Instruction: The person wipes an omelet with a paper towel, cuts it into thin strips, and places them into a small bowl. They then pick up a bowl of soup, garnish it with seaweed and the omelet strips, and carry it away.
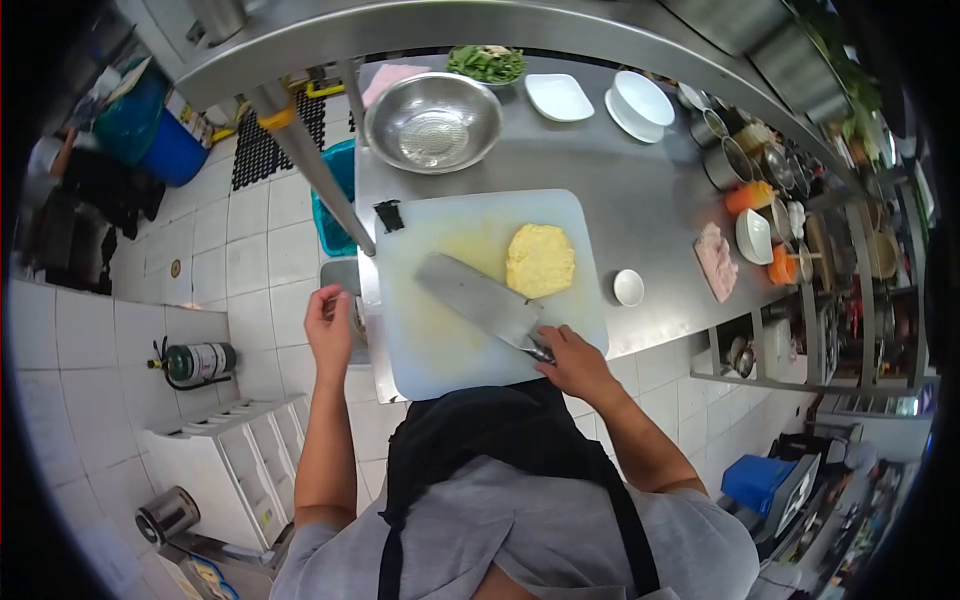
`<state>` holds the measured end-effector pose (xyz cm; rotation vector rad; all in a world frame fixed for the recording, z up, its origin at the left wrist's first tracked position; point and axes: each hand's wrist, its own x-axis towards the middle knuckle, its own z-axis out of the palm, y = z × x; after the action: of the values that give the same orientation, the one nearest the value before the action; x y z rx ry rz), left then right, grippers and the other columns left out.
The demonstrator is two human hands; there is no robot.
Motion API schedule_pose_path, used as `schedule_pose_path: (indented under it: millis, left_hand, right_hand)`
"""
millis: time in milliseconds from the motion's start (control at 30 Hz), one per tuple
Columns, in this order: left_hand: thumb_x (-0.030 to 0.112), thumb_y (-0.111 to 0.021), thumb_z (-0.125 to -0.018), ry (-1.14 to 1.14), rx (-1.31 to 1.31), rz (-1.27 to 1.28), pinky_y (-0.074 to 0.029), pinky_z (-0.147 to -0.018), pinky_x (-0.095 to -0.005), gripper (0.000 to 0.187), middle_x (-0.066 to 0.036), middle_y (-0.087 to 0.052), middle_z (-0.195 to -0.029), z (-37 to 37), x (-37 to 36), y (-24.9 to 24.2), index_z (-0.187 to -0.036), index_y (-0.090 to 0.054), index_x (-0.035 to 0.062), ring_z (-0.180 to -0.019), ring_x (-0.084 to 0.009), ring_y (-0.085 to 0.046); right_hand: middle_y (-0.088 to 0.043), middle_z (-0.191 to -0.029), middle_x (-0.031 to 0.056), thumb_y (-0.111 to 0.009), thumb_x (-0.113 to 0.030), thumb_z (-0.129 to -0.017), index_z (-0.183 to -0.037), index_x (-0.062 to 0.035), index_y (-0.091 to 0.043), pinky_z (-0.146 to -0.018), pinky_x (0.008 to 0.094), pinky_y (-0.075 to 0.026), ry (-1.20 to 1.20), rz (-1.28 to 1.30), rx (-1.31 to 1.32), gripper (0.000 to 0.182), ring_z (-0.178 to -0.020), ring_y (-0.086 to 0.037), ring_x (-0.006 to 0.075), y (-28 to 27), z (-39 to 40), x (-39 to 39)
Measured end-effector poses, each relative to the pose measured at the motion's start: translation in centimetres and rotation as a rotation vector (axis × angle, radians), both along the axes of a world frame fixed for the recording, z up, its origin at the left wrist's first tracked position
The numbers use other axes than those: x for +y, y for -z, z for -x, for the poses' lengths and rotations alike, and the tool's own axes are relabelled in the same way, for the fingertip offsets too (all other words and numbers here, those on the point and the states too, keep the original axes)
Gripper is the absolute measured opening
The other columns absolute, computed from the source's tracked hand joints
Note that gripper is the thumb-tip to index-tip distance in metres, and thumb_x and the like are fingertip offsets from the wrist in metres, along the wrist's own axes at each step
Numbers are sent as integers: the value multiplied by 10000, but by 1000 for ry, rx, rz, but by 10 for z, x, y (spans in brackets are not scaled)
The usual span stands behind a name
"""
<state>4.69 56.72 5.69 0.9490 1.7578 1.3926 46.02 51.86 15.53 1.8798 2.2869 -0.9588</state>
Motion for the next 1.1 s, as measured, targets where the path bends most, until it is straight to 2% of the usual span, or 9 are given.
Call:
schedule_pose_path:
  millis: [267, 333, 367, 433, 500, 667, 800, 967, 1100]
  left_hand:
    - [122, -735, -958, 324, 107, -194, -495, -676, -237, 134, -30, -678, -1005, -130, 56, -74, -1063, -701, 46, -814, -102, -610]
    - [119, -765, -915, 390, 254, -195, -511, -658, -273, 197, -83, -686, -1039, -156, 70, -65, -1083, -697, 39, -792, -163, -630]
    - [151, -774, -905, 419, 326, -188, -528, -694, -319, 236, -113, -684, -1047, -169, 75, -59, -1092, -696, 30, -831, -208, -645]
    - [233, -782, -896, 487, 504, -148, -545, -790, -409, 341, -165, -679, -1063, -199, 84, -40, -1129, -682, 6, -931, -296, -660]
    - [283, -781, -897, 518, 629, -116, -545, -850, -452, 406, -186, -676, -1070, -228, 92, -28, -1156, -668, -10, -992, -339, -660]
    - [352, -783, -888, 578, 851, 199, -538, -932, -469, 557, -205, -695, -1097, -280, 107, -35, -1234, -606, -47, -1074, -389, -649]
    - [331, -785, -886, 577, 769, 401, -547, -907, -470, 485, -204, -714, -1067, -290, 119, -40, -1180, -635, -25, -1045, -387, -669]
    - [231, -762, -890, 514, 782, 183, -543, -860, -480, 242, -186, -723, -1040, -293, 116, -25, -1006, -671, 39, -1013, -370, -690]
    - [140, -761, -873, 479, 689, 103, -543, -837, -450, 218, -178, -722, -943, -319, 89, -42, -1027, -669, 17, -911, -331, -703]
  right_hand:
    - [-707, -1054, 196, -700, -143, -847, -1216, -43, -607, -827, 492, -557, 78, -86, 232, 394, -965, -688, 428, -3, -24, -15]
    - [-687, -841, 138, -708, -106, -865, -1165, -9, -613, -701, 417, -528, 277, -66, 403, 329, -737, -664, 264, -3, -52, -26]
    - [-687, -841, 138, -708, -106, -865, -1165, -9, -613, -701, 417, -528, 264, -64, 413, 329, -737, -664, 264, -6, -68, -29]
    - [-654, -789, 86, -715, -122, -913, -1161, 1, -608, -611, 339, -502, 387, -108, 462, 296, -674, -617, 150, -11, -102, -37]
    - [-661, -787, 64, -727, -135, -931, -1165, 23, -634, -660, 295, -485, 576, -14, 558, 297, -721, -574, 104, -3, -130, -42]
    - [-639, -693, 70, -707, -141, -960, -1117, 24, -616, -456, 293, -440, 777, 217, 699, 245, -491, -553, 107, -5, -160, -34]
    - [-685, -750, 92, -713, -157, -960, -1136, 39, -617, -527, 311, -480, 664, 210, 675, 281, -577, -601, 116, 22, -182, -26]
    - [-713, -838, 131, -729, -194, -946, -1145, 48, -617, -637, 340, -525, 562, 239, 677, 332, -689, -647, 165, 29, -210, -9]
    - [-727, -923, 174, -735, -218, -935, -1149, 51, -618, -751, 367, -549, 481, 275, 646, 363, -807, -683, 212, 33, -228, 5]
